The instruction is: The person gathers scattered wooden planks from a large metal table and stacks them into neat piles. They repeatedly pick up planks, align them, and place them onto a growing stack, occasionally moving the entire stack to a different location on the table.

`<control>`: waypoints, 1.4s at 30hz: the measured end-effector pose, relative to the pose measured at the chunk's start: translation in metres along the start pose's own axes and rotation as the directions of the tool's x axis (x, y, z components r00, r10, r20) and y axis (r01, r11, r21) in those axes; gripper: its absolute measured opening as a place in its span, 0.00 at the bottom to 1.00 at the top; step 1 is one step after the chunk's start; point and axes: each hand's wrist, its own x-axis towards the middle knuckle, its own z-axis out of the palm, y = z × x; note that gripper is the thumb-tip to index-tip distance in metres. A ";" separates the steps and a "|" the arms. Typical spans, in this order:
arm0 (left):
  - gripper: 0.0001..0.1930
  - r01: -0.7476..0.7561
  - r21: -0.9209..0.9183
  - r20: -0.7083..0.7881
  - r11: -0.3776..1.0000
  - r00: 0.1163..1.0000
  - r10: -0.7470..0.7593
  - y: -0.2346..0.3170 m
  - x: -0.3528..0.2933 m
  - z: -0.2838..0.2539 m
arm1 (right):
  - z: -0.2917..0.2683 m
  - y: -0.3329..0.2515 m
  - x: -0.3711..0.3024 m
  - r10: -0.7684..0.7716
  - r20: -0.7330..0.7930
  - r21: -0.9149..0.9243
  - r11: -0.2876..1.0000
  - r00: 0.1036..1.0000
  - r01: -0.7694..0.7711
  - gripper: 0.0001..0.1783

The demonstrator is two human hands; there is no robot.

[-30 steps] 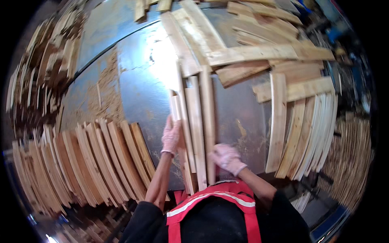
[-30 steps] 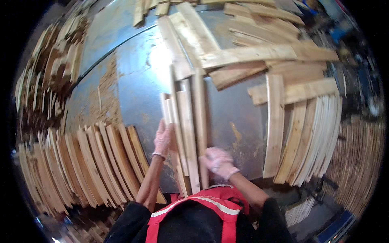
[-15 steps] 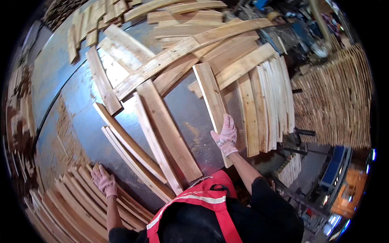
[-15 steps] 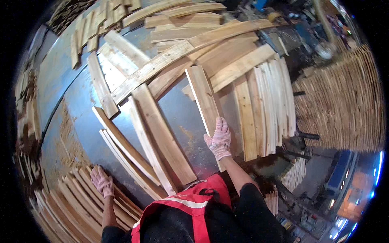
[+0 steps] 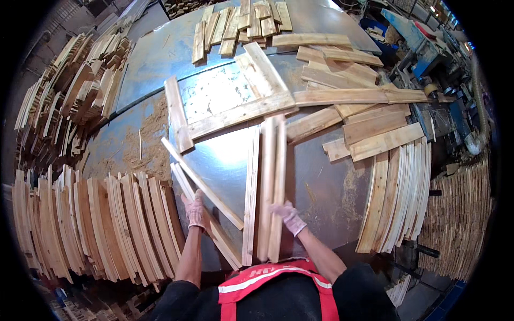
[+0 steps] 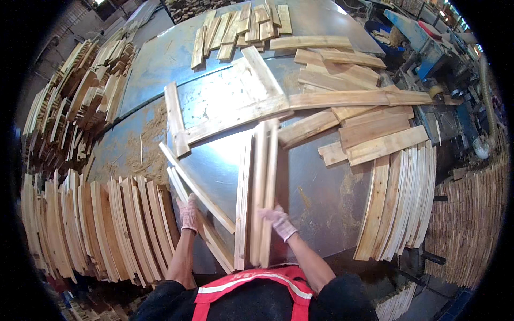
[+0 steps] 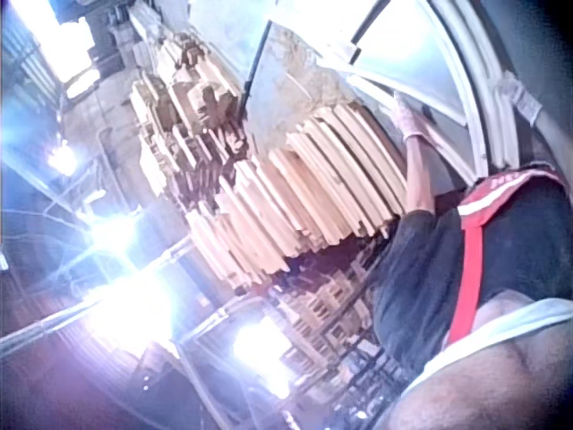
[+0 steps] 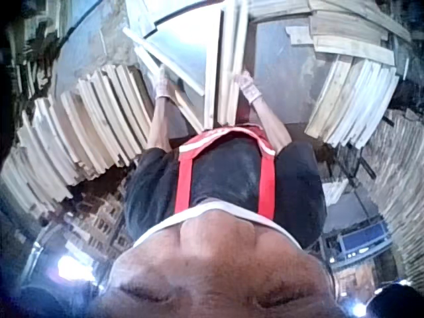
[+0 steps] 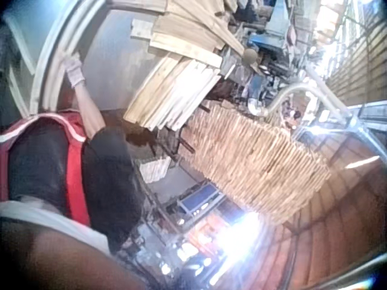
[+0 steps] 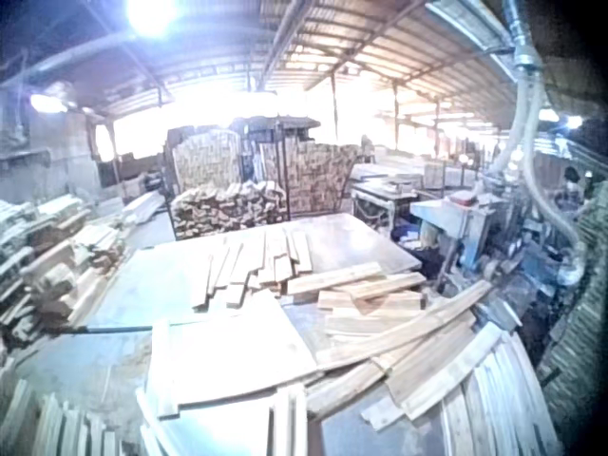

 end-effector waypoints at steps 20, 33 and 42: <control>0.25 -0.297 -0.051 0.306 0.954 0.904 0.298 0.089 -0.056 0.096 | -0.077 -0.079 0.019 -0.388 -0.073 -0.826 0.540 0.919 0.162 0.36; 0.56 -0.142 0.660 -0.064 0.738 0.968 0.243 0.271 0.264 0.198 | -0.126 -0.250 0.245 0.001 0.000 -0.983 -0.186 1.000 0.000 0.54; 0.25 -0.073 -0.179 0.392 0.981 0.909 0.139 0.276 0.266 0.140 | -0.079 -0.137 0.090 0.258 -0.203 -0.813 0.493 0.945 -0.309 0.69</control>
